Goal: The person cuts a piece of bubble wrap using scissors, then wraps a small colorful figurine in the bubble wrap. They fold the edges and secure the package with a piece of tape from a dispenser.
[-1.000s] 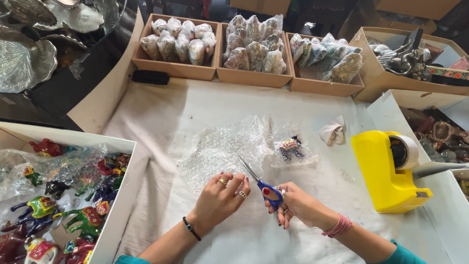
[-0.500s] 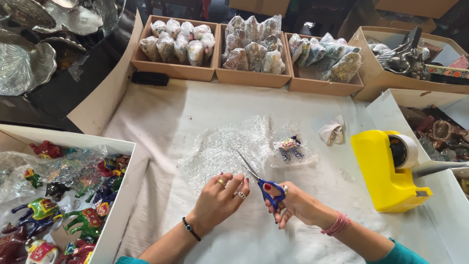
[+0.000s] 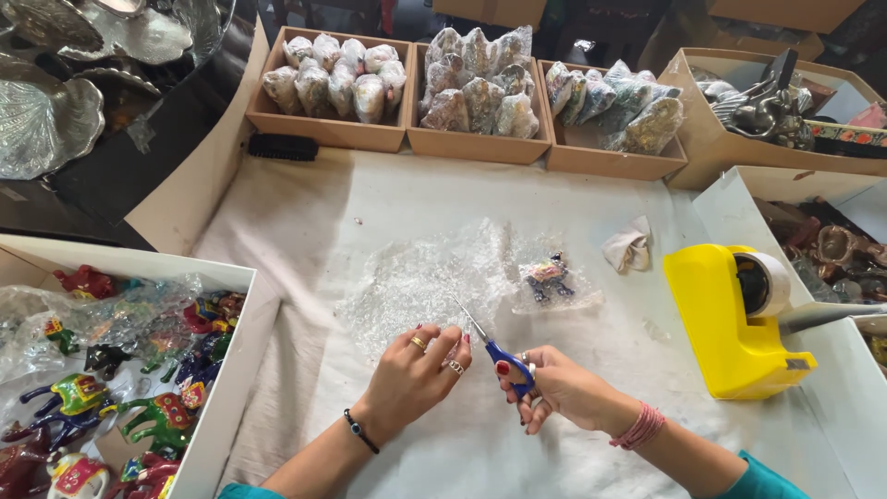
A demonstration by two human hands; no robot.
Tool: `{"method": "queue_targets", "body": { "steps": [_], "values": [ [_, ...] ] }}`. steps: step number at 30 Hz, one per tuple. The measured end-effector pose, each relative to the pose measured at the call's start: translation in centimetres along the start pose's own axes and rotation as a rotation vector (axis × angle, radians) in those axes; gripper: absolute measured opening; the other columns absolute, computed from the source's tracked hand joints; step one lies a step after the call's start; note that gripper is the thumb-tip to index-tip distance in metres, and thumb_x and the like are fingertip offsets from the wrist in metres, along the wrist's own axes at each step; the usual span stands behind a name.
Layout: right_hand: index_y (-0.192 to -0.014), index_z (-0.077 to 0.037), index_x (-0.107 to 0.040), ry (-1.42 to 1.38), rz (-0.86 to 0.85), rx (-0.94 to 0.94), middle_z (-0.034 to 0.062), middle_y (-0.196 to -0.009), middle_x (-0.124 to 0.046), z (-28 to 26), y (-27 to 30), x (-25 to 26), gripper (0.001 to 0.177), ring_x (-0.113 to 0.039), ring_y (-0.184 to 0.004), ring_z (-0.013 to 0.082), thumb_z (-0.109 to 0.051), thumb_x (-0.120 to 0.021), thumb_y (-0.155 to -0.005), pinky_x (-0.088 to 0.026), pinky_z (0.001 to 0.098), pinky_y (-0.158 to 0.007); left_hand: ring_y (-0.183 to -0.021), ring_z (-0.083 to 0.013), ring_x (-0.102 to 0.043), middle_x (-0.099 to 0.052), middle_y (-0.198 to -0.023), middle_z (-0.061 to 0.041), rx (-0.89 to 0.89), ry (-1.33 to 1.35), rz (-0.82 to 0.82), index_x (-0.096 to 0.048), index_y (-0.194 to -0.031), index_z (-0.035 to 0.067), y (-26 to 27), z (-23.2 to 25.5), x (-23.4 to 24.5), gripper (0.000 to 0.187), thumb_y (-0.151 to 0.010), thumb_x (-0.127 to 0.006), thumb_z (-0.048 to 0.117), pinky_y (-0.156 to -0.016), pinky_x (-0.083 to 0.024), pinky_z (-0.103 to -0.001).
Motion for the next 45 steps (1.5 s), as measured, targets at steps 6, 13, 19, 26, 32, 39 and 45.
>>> {"method": "queue_targets", "body": {
  "steps": [6, 13, 19, 26, 32, 39, 45],
  "values": [
    [-0.092, -0.001, -0.063, -0.072, -0.104, -0.014, 0.0088, -0.082, -0.065, -0.5, 0.2, -0.5, 0.038, -0.073, -0.068, 0.0222, -0.039, -0.06, -0.095, -0.063, 0.0369, -0.055, -0.099, -0.0217, -0.065, -0.063, -0.113, -0.005, 0.008, 0.005, 0.019, -0.065, -0.104, 0.01, 0.0, 0.0, 0.0, 0.021, -0.084, -0.071, 0.013, -0.074, -0.057, -0.034],
    [-0.095, 0.0, -0.064, -0.039, -0.202, 0.072, 0.0081, -0.084, -0.066, -1.2, -0.5, 0.1, 0.047, -0.072, -0.073, 0.0221, -0.047, -0.06, -0.094, -0.064, 0.0365, -0.06, -0.1, -0.0206, -0.065, -0.064, -0.112, -0.004, -0.013, 0.003, 0.0, -0.066, -0.109, 0.01, -0.2, 0.2, 0.4, 0.024, -0.085, -0.07, 0.013, -0.075, -0.057, -0.033],
    [-0.092, -0.002, -0.065, -0.056, -0.12, 0.05, 0.0077, -0.081, -0.066, -1.1, -1.6, 0.2, 0.048, -0.071, -0.066, 0.0201, -0.049, -0.061, -0.093, -0.063, 0.0351, -0.057, -0.101, -0.0207, -0.065, -0.065, -0.113, -0.003, -0.042, -0.004, 0.017, -0.067, -0.11, 0.01, -0.2, 0.2, 0.5, 0.023, -0.087, -0.07, 0.014, -0.076, -0.056, -0.032],
    [-0.088, 0.002, -0.064, -0.046, -0.066, 0.105, 0.0083, -0.074, -0.064, -0.2, -2.7, 0.9, 0.042, -0.068, -0.057, 0.018, -0.039, -0.066, -0.097, -0.061, 0.0352, -0.05, -0.1, -0.0205, -0.065, -0.065, -0.113, -0.003, -0.03, -0.004, 0.016, -0.067, -0.11, 0.011, 0.1, 0.2, 0.1, 0.023, -0.087, -0.07, 0.013, -0.074, -0.056, -0.031],
    [-0.094, 0.0, -0.065, 0.02, -0.034, 0.055, 0.007, -0.08, -0.065, -0.4, -2.3, 0.9, 0.029, -0.069, -0.062, 0.0178, -0.029, -0.065, -0.095, -0.063, 0.0368, -0.054, -0.1, -0.0217, -0.065, -0.065, -0.113, -0.004, -0.04, 0.013, 0.014, -0.066, -0.109, 0.011, 0.1, 0.2, 0.2, 0.023, -0.086, -0.07, 0.014, -0.076, -0.057, -0.033],
    [-0.094, -0.002, -0.063, -0.054, -0.151, 0.043, 0.0076, -0.083, -0.064, -1.8, -1.7, 0.5, 0.05, -0.069, -0.068, 0.0193, -0.052, -0.058, -0.095, -0.064, 0.0361, -0.06, -0.101, -0.0223, -0.066, -0.065, -0.113, -0.004, -0.085, 0.037, 0.031, -0.066, -0.108, 0.011, -0.2, 0.6, 0.6, 0.022, -0.086, -0.07, 0.014, -0.075, -0.057, -0.033],
    [-0.093, -0.002, -0.064, -0.103, -0.111, 0.014, 0.0069, -0.08, -0.065, -1.2, -3.7, 1.6, 0.051, -0.07, -0.065, 0.0191, -0.053, -0.059, -0.093, -0.064, 0.0353, -0.058, -0.099, -0.0209, -0.066, -0.065, -0.111, -0.004, -0.109, 0.021, 0.044, -0.067, -0.106, 0.013, -0.1, 0.9, 0.8, 0.021, -0.086, -0.071, 0.013, -0.074, -0.057, -0.034]
  ]
}}
Point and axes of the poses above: each hand's wrist, its own y-axis away from the middle knuckle, its own x-axis out of the back of the hand, z = x × y, the point moved 3 cm from there along -y, towards the middle knuckle
